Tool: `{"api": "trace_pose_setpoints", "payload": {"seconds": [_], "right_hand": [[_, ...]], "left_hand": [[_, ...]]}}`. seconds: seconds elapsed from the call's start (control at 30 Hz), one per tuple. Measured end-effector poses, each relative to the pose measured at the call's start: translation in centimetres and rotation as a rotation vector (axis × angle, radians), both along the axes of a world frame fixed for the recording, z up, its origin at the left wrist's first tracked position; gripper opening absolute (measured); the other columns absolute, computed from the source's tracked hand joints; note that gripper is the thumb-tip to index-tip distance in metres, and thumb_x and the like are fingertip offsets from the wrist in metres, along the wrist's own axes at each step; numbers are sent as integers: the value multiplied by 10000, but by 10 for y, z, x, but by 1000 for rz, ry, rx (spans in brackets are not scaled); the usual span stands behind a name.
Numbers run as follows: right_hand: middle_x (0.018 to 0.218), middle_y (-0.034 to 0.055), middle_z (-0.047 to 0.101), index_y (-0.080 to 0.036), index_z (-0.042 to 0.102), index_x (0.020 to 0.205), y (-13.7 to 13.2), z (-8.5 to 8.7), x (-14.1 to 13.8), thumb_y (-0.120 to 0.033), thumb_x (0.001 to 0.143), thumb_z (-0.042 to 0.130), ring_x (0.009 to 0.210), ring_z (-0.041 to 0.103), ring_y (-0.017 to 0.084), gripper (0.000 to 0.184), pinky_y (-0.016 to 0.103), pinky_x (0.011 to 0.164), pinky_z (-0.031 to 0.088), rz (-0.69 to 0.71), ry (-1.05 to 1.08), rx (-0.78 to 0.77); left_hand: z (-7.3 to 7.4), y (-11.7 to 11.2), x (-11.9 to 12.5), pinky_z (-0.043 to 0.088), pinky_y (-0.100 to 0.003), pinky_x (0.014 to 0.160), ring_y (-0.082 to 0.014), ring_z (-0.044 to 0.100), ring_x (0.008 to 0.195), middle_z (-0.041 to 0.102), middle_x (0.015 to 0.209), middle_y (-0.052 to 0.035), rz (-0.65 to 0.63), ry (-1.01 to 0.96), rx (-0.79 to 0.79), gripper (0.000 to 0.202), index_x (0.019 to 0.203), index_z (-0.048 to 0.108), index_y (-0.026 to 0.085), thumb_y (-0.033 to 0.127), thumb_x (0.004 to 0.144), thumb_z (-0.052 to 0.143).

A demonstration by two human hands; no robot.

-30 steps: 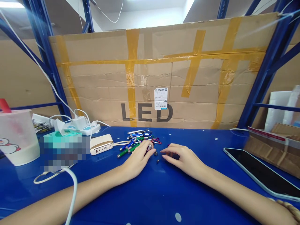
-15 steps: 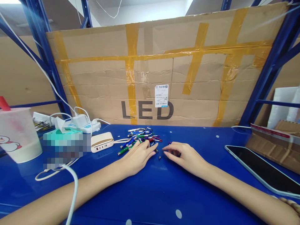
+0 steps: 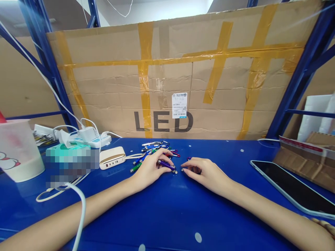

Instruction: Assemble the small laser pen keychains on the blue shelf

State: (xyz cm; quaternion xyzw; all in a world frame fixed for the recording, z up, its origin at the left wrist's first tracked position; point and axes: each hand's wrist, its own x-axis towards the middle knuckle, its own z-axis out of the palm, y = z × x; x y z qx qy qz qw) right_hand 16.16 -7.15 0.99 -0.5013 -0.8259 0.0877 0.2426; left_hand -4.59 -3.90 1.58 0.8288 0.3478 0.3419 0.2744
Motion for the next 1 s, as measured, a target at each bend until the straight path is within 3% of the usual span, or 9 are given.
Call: {"api": "trace_pose_setpoints", "payload": {"seconds": [0.1, 0.2, 0.4, 0.5, 0.6, 0.73, 0.87, 1.0], "right_hand": [[798, 16, 610, -237, 661, 965, 0, 0, 1, -339, 861, 464, 644, 536, 128, 245, 238, 568, 393, -6, -11, 2], [804, 13, 607, -243, 654, 981, 3, -2, 3, -328, 855, 474, 626, 533, 119, 236, 234, 561, 392, -8, -15, -5], [824, 6, 602, -256, 649, 991, 8, -6, 6, -252, 825, 513, 628, 534, 107, 214, 225, 567, 403, 8, -17, -8], [819, 9, 605, -249, 659, 962, 7, -6, 6, -245, 828, 508, 626, 538, 109, 201, 227, 565, 410, 17, -13, -2], [820, 19, 616, -243, 665, 950, 6, -6, 5, -256, 834, 499, 640, 551, 127, 203, 238, 561, 425, 33, -5, 10], [932, 47, 636, -222, 645, 1019, 10, -8, 5, -182, 872, 391, 845, 576, 168, 296, 303, 759, 465, 83, 85, 106], [998, 64, 624, -211, 634, 1050, 17, -7, 14, -147, 860, 372, 950, 543, 203, 331, 378, 857, 443, -61, 83, 268], [1007, 68, 626, -216, 656, 1008, 22, -7, 26, -226, 829, 478, 955, 549, 235, 254, 405, 833, 462, -185, -15, 255]], "left_hand": [[0, -1, 0, 466, -285, 754, -163, 616, 886, 668, 912, -22, -32, -24, 26, 275, 1057, 484, 204, 204, 792, 558], [-3, 0, -1, 460, -300, 792, -169, 598, 929, 650, 953, -27, 5, 6, 94, 195, 1035, 498, 212, 236, 842, 484], [-3, -4, 0, 419, -275, 660, -148, 548, 690, 541, 693, 28, 88, 106, 119, 191, 983, 478, 207, 350, 895, 388], [-4, -8, 0, 409, -283, 683, -139, 511, 659, 480, 663, 40, 44, 144, 64, 207, 1029, 440, 203, 329, 920, 318], [-6, -8, 0, 411, -290, 754, -146, 521, 788, 506, 820, 6, -35, 162, 35, 196, 1064, 425, 212, 310, 913, 346], [-9, -6, 0, 410, -281, 774, -147, 504, 835, 502, 881, -6, -129, 196, 40, 177, 1031, 460, 212, 292, 873, 454], [-9, -6, 1, 417, -263, 701, -135, 489, 752, 515, 865, -4, -127, 221, 75, 161, 980, 499, 205, 251, 828, 523], [-8, -7, 1, 415, -265, 652, -139, 480, 717, 533, 860, -6, -81, 276, 115, 180, 990, 514, 215, 261, 816, 529]]}}
